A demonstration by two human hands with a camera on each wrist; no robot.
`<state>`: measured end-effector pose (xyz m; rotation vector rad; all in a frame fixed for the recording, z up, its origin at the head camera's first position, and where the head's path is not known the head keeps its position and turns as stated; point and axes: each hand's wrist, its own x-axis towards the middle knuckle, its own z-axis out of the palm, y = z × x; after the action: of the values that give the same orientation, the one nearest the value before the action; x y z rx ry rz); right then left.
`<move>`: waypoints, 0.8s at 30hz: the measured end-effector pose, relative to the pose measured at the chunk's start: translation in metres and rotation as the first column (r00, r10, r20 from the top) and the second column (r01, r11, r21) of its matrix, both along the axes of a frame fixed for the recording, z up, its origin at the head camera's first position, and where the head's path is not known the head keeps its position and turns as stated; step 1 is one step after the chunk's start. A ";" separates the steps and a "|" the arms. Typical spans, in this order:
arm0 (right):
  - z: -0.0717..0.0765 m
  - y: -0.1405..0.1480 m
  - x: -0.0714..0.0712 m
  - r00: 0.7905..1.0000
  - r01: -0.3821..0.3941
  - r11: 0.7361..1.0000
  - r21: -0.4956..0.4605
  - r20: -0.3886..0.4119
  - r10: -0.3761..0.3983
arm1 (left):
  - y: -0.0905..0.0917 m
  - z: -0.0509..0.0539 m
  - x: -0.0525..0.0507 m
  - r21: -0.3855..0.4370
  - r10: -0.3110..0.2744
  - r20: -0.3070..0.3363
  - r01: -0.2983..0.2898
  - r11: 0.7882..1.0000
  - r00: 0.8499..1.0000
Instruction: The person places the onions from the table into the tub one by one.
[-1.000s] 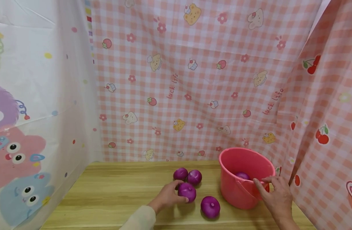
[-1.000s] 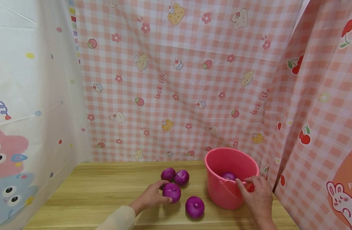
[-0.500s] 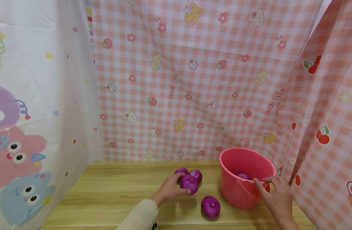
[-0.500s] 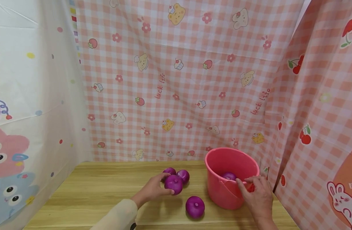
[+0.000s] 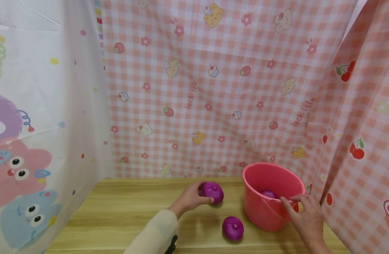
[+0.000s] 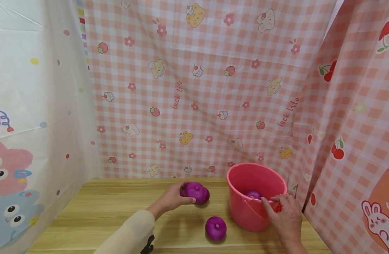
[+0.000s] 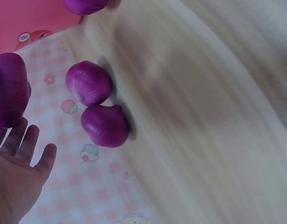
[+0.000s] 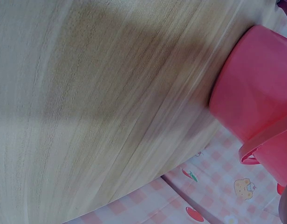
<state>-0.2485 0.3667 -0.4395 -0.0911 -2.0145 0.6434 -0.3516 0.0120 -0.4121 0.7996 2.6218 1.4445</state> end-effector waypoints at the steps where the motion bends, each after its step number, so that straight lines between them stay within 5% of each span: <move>1: 0.000 0.000 0.000 1.000 0.001 1.000 0.000 0.003 -0.001 | 0.001 0.002 0.000 0.007 0.001 0.009 -0.001 1.000 1.000; 24: 0.002 -0.001 0.001 1.000 0.012 1.000 -0.004 0.026 -0.011 | 0.046 0.055 -0.005 -0.015 0.050 0.005 -0.050 0.999 0.999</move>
<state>-0.2473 0.3658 -0.4378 -0.1137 -2.0363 0.6416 -0.3567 0.0584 -0.3567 0.7328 2.6638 1.4347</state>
